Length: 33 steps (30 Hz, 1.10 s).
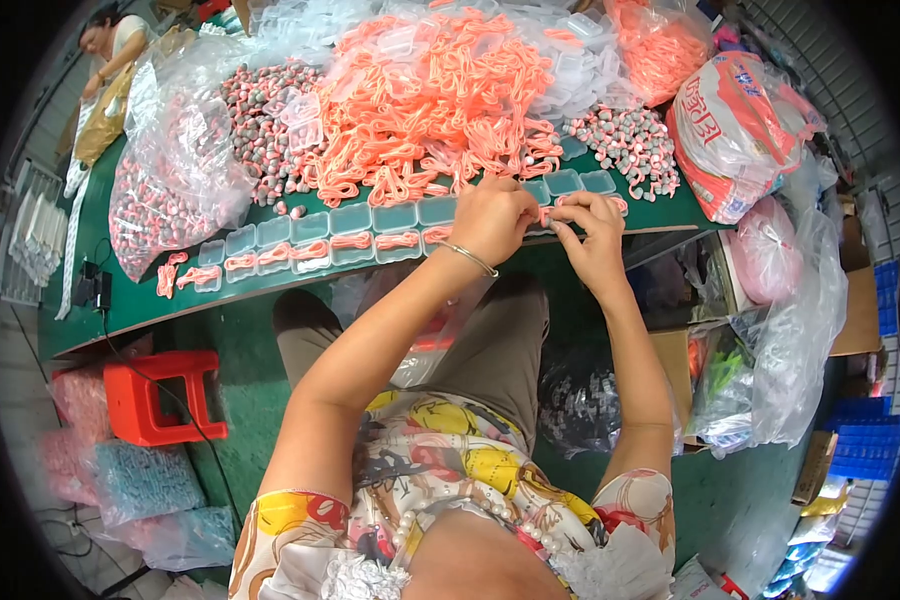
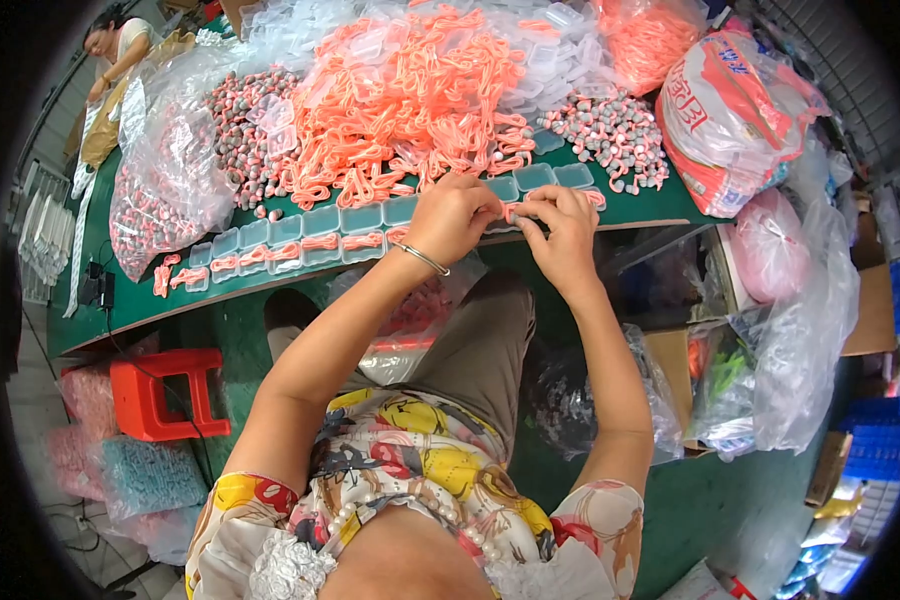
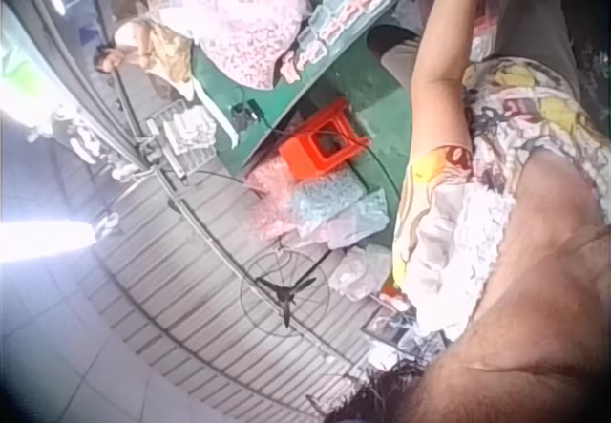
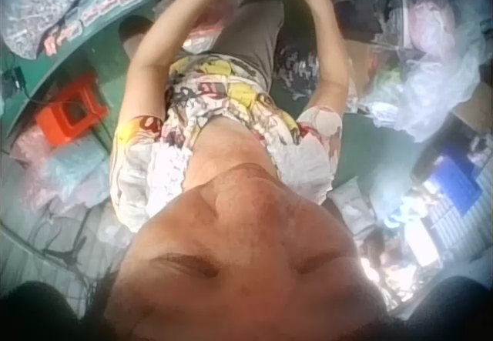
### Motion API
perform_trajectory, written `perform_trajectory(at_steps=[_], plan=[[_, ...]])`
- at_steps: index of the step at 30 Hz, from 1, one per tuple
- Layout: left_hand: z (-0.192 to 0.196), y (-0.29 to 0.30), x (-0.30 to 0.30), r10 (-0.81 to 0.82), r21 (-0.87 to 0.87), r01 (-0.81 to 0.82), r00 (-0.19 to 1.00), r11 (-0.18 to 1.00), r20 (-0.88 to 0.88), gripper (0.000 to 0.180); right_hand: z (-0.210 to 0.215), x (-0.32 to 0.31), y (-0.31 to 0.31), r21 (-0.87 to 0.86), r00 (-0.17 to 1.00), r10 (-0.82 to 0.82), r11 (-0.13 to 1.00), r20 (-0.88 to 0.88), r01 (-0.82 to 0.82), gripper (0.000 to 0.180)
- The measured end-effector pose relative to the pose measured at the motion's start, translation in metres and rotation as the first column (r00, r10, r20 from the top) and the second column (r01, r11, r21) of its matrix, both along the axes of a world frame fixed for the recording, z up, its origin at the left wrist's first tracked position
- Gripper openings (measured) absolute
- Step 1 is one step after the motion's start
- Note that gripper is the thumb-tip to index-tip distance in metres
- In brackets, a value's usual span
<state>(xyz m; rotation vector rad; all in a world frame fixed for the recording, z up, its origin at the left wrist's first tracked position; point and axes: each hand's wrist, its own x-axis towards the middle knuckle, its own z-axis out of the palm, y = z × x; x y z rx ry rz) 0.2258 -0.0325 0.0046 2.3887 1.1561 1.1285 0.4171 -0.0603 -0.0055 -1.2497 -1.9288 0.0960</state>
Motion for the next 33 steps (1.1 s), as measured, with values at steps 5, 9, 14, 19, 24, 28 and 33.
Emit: perform_trajectory(at_steps=[5,9,14,19,24,28,33], plan=[[-0.003,-0.001,0.002,0.019,-0.039,-0.024,0.991,0.999,-0.131,0.006,0.004,-0.005,-0.004,0.075,0.980,-0.062,0.996,0.188,0.048,0.012],[0.000,-0.001,0.005,0.049,-0.059,-0.060,0.984,0.996,-0.172,0.005,0.011,-0.008,-0.004,0.061,0.977,-0.068,0.997,0.202,0.057,0.012],[0.003,-0.001,0.006,0.068,-0.078,-0.082,0.983,0.994,-0.169,0.006,0.016,-0.008,-0.004,0.120,0.959,-0.067,0.992,0.274,0.035,0.013],[0.010,-0.003,0.005,0.057,-0.031,-0.067,0.964,0.997,-0.262,0.006,0.023,-0.006,-0.004,0.090,0.947,-0.046,0.996,0.317,0.018,0.012],[0.012,-0.003,0.002,0.031,-0.084,-0.044,0.988,0.995,-0.152,0.006,0.027,0.020,0.016,0.114,0.968,-0.161,0.983,0.195,0.141,0.006],[0.014,0.003,-0.012,-0.016,-0.106,0.012,0.999,0.994,-0.037,0.007,0.020,0.053,0.053,0.059,0.929,-0.310,0.951,0.203,0.304,0.009],[0.032,-0.010,-0.042,0.019,-0.136,-0.019,1.000,0.991,-0.006,0.012,0.010,0.051,0.088,-0.040,0.803,-0.474,0.852,0.361,0.522,0.024]])
